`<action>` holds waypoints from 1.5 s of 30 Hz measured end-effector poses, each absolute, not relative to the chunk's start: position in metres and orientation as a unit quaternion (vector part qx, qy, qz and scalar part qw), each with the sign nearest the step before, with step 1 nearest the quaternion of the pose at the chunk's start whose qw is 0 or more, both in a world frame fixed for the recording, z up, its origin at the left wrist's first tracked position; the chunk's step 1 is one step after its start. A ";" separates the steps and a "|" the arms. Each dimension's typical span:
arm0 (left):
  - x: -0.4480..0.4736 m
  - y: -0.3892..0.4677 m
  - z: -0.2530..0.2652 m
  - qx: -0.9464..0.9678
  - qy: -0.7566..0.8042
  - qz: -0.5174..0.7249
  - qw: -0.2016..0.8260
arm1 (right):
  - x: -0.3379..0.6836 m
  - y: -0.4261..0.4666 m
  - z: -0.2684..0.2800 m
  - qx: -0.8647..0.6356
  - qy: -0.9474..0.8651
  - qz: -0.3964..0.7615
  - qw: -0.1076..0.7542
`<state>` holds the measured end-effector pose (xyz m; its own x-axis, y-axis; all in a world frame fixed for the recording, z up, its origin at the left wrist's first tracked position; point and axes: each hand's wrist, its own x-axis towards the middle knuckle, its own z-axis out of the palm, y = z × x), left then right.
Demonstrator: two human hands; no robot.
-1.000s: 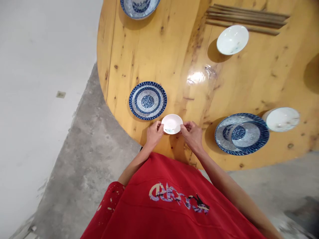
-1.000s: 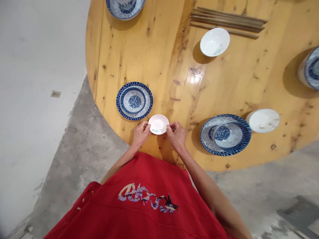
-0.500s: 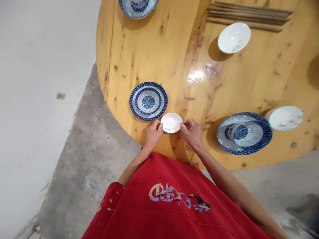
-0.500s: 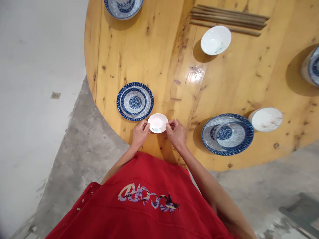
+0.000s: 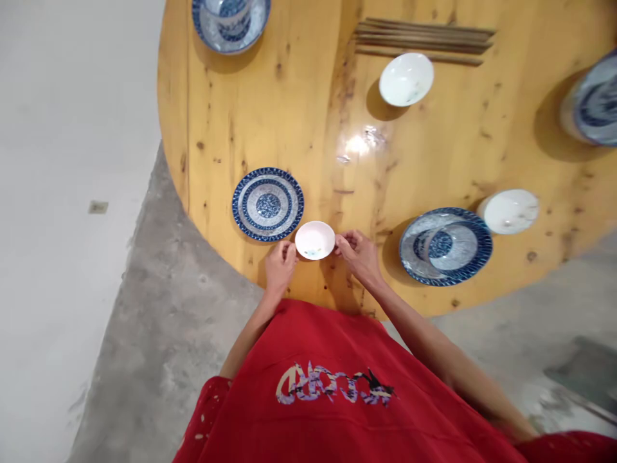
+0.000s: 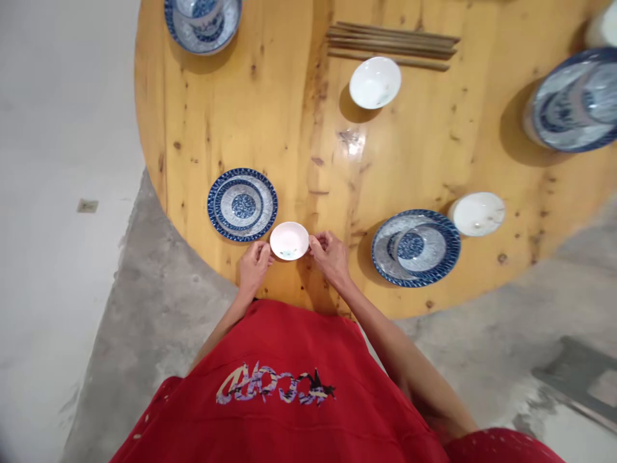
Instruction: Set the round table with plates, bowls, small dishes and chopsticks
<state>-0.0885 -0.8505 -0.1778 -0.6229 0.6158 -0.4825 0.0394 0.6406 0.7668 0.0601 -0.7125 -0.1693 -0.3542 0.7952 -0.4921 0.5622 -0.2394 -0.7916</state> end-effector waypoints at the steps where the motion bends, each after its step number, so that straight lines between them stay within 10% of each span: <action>1: -0.090 -0.854 -0.177 0.205 0.825 0.369 0.377 | 0.062 -0.709 -0.168 -0.566 -0.604 0.549 0.115; 10: -0.093 -0.828 -0.130 0.345 0.810 0.385 0.278 | 0.072 -0.633 -0.160 -0.579 -0.612 0.502 0.195; 25: -0.143 -0.532 -0.148 0.386 0.813 0.273 0.340 | 0.011 -0.426 -0.164 -0.635 -0.559 0.468 0.256; 45: -0.139 -0.504 -0.163 0.378 0.812 0.192 0.401 | 0.000 -0.449 -0.193 -0.655 -0.524 0.492 0.234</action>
